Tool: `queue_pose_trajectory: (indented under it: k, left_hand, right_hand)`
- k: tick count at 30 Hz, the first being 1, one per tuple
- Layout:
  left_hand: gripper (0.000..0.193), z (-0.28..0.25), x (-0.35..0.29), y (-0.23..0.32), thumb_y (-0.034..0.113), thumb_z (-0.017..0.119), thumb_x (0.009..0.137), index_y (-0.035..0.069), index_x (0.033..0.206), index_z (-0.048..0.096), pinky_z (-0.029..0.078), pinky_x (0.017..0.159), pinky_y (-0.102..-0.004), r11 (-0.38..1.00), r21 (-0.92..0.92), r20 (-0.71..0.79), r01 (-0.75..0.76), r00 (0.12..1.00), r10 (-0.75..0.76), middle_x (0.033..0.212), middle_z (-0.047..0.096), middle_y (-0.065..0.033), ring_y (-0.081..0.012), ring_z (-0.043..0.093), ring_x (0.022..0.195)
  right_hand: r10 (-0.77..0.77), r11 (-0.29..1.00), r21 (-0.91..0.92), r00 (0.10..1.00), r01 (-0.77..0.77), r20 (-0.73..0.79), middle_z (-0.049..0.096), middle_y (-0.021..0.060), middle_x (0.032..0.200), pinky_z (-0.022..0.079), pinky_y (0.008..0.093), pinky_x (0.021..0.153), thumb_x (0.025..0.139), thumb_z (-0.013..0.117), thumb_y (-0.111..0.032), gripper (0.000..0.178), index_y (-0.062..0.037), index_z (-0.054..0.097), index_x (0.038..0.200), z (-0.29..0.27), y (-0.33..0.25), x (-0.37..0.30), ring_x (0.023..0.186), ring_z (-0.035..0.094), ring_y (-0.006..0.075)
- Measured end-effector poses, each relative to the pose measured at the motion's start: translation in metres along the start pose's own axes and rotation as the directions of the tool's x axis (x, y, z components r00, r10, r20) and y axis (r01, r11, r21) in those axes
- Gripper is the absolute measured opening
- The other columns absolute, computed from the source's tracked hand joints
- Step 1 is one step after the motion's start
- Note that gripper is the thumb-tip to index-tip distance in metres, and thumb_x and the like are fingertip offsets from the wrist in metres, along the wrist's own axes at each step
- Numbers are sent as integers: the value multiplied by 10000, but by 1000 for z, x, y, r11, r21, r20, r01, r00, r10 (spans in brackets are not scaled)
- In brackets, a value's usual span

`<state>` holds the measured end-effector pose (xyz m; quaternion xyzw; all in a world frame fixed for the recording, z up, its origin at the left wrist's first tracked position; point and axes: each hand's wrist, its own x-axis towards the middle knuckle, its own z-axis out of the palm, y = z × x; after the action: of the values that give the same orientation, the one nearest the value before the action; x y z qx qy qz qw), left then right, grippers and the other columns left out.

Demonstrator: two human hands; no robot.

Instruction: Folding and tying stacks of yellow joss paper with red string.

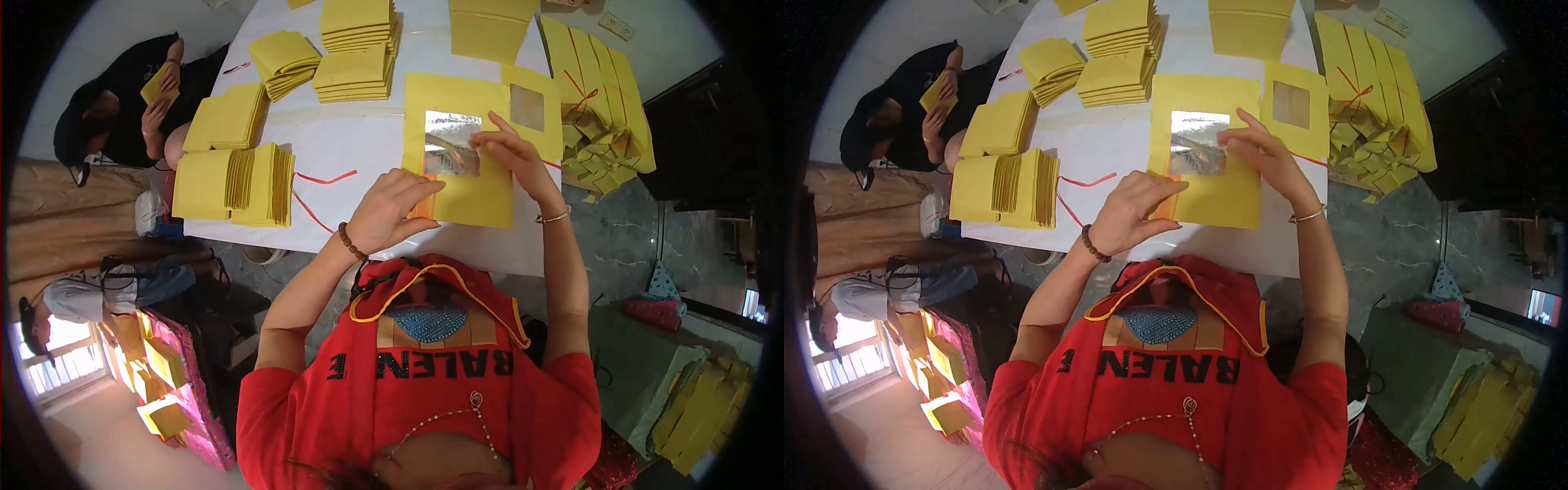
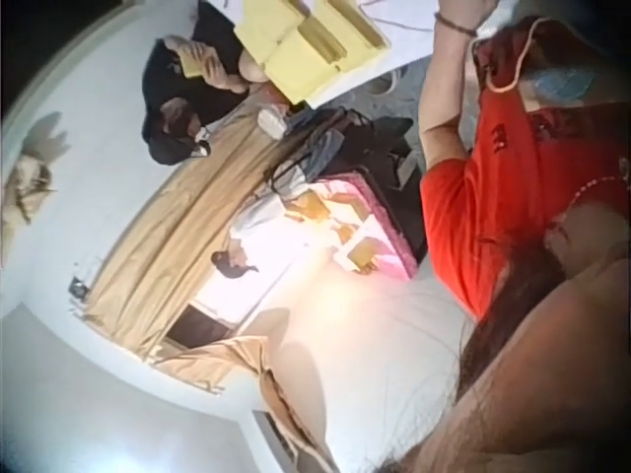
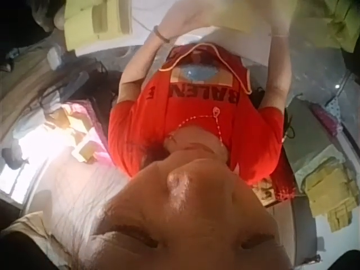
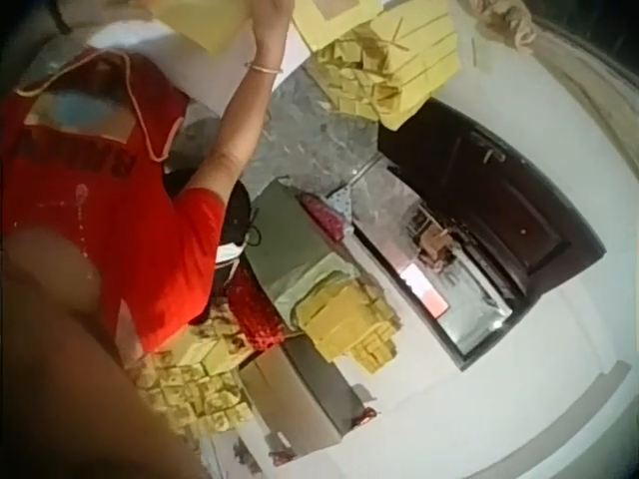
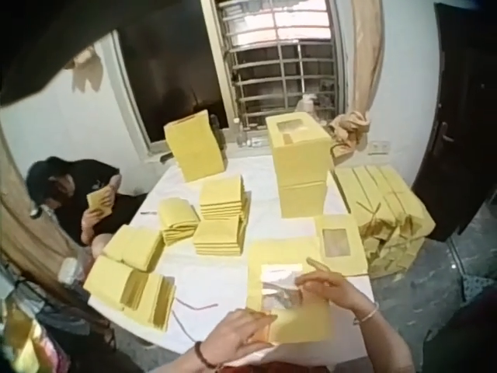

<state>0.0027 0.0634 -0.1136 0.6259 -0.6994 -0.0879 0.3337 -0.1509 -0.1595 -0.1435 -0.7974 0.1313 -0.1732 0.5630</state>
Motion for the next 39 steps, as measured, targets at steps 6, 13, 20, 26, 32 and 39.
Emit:
queue_pose_trajectory:
  k: [6,13,20,26,32,39]
  left_hand:
    - [345,-13,9,0,273,669,737,74,1004,580,446,686,-352,997,-16,81,73,994,-72,833,601,-89,-263,546,777]
    - [266,-20,26,-14,274,543,852,18,777,547,419,550,-365,945,-166,181,283,950,-253,633,554,-126,-285,535,582]
    - [254,-13,28,-42,252,511,900,15,836,574,354,526,-227,707,-528,297,470,882,-365,633,482,34,-57,405,582]
    - [233,-15,32,-51,229,517,899,13,850,586,325,532,-196,557,-618,433,554,832,-347,671,475,61,-27,383,606]
    - [239,-19,31,-52,233,520,892,8,855,593,331,539,-196,592,-605,436,534,843,-315,679,482,60,-28,388,612]
    - [210,-21,33,-46,192,497,879,14,809,582,344,556,-190,596,-602,418,532,845,-332,685,494,54,-29,406,627]
  right_hand:
    - [105,976,201,991,-86,-85,591,93,1082,259,359,1024,913,447,-219,301,10,612,1018,-3,-4,-27,1260,339,255]
    - [-100,995,-28,993,99,-57,537,134,1155,242,366,1035,943,319,-311,431,10,581,1062,9,15,-39,1271,315,292]
    - [-16,968,244,984,60,-179,387,154,1336,192,371,1058,936,286,-370,486,-11,523,1161,21,27,-43,1313,242,267]
    - [-37,988,145,991,56,-128,366,136,1361,175,369,1067,738,628,-164,501,-50,500,1209,21,13,-44,1333,204,264]
    - [-3,990,142,994,18,-109,345,115,1378,195,366,1065,665,709,-89,611,-66,481,1231,20,17,-42,1335,206,251]
    - [46,964,267,992,-14,-115,329,109,1389,207,355,1063,701,704,-108,614,-88,457,1262,21,30,-44,1331,218,246]
